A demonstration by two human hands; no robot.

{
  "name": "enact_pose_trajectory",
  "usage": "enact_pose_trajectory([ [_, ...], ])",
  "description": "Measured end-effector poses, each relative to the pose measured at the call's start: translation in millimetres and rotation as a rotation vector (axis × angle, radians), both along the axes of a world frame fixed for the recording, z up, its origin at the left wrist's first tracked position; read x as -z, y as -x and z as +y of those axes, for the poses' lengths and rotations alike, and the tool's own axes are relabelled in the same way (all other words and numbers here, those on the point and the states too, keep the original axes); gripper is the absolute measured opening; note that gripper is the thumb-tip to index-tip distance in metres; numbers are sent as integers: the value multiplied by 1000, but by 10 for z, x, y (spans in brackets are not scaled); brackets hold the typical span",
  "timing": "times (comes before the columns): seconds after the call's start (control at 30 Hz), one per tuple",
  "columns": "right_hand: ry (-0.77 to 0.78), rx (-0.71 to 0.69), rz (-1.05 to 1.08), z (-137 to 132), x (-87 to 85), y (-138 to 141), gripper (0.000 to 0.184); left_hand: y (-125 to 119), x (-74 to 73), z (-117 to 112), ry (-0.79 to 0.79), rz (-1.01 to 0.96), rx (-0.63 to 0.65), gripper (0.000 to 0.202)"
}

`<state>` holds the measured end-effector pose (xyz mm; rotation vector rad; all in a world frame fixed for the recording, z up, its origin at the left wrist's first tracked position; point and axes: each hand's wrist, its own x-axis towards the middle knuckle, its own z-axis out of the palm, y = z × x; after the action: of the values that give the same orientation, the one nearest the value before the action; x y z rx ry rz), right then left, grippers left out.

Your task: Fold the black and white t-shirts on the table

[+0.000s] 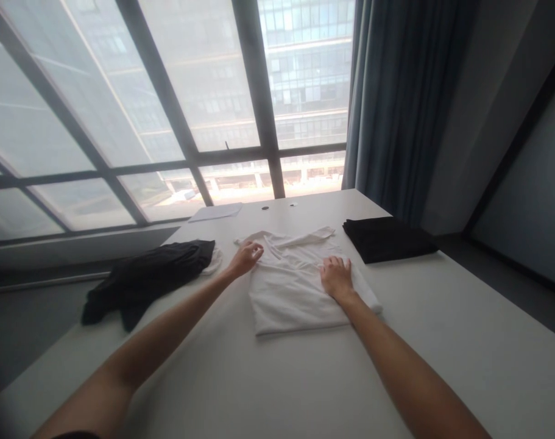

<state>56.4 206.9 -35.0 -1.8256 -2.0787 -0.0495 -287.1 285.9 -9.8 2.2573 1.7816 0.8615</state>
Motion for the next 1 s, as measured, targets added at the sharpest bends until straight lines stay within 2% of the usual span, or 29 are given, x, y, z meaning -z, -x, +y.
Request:
enact_pose_trajectory([
  [0.17,16,5,-9,60,-73,-143,27,235,60,-452,169,-37,-37,47],
  [0.3,128,-55,6,114,-159,-225,25,283,-21,-567,370,-85,40,61],
  [0.4,213,-110,-15,124,-260,-296,31,228,-108,-581,454,-95,86,73],
  [0.47,273,-127,-27,125,-326,-346,34,194,-159,-578,491,-86,116,68],
  [0.57,359,-139,-18,158,-396,-412,36,191,-214,-553,553,-54,201,51],
  [0.63,419,-161,1,222,-428,-440,32,209,-239,-500,569,-23,236,42],
  [0.73,442,-166,16,388,-493,-412,22,205,-292,-333,489,38,178,33],
  [0.8,355,-109,16,520,-566,-332,19,163,-364,-172,359,74,75,25],
  [0.9,164,-5,33,682,-727,-165,24,73,-554,67,116,100,-86,17],
  [1.0,23,22,54,748,-922,-86,29,35,-810,188,-74,113,-137,15],
])
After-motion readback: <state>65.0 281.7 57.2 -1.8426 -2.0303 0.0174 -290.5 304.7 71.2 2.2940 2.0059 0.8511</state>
